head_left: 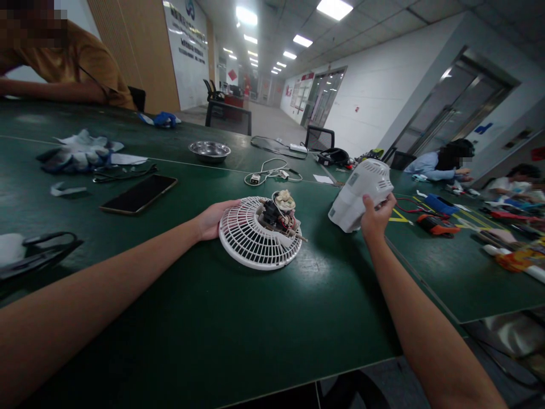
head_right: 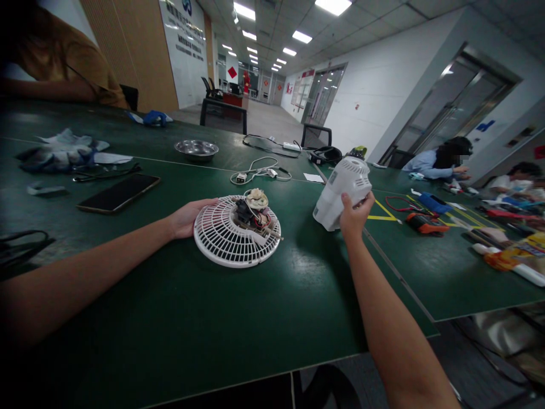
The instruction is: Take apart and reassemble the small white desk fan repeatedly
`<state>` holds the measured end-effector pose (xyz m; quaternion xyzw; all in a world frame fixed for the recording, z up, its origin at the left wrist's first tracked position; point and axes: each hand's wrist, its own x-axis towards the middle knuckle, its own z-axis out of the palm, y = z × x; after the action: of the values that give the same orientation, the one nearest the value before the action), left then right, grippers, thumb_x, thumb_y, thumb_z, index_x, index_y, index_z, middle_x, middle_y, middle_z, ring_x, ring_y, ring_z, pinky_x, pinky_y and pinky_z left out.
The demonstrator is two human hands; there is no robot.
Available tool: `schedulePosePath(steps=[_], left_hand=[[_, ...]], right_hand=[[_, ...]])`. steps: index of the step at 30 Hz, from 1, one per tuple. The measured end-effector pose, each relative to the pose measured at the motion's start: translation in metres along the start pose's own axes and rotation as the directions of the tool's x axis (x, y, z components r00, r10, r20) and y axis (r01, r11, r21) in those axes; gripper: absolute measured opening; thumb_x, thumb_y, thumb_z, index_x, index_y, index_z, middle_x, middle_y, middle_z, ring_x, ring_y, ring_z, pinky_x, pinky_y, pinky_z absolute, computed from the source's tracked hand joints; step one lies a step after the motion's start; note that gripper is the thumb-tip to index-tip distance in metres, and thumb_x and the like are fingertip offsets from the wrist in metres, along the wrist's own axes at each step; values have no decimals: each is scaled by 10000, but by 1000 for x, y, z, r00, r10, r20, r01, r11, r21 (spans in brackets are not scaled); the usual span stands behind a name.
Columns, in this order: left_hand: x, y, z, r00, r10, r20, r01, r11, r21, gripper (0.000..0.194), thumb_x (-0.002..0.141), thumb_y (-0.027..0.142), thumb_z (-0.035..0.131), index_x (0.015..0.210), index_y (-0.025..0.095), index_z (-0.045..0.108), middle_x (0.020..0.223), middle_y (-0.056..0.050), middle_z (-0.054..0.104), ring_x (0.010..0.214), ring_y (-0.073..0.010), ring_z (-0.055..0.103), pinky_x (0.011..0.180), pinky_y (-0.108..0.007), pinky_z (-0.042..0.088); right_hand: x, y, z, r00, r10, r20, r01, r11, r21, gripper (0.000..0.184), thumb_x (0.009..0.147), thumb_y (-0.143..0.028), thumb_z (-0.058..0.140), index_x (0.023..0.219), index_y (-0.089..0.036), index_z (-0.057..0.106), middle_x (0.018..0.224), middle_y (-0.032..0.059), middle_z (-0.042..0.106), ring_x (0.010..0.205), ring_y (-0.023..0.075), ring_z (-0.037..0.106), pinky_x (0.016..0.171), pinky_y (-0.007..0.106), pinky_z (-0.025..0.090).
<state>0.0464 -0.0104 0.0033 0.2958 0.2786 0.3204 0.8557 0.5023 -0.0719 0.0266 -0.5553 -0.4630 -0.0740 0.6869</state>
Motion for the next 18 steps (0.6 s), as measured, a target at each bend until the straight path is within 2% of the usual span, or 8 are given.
schedulePosePath(steps=[10, 18], left_hand=[[-3, 2, 5, 1000, -5, -28, 5, 1000, 2, 460, 1027, 177, 486, 1461, 31, 537, 1036, -197, 784, 899, -266, 792, 910, -408, 638], [-1, 0, 5, 1000, 13, -11, -13, 1000, 15, 400, 1030, 178, 485, 1388, 35, 594, 1054, -201, 782, 903, -264, 792, 896, -395, 645]], right_hand=[[0, 4, 1, 999, 1, -35, -2, 1000, -10, 766, 803, -618, 695, 1374, -220, 374, 1133, 91, 656, 1001, 257, 686, 973, 489, 530], [-2, -16, 0, 994, -88, -70, 86, 996, -27, 727, 792, -475, 714, 1371, -215, 359, 1291, 149, 597, 1168, 289, 643, 1070, 521, 486]])
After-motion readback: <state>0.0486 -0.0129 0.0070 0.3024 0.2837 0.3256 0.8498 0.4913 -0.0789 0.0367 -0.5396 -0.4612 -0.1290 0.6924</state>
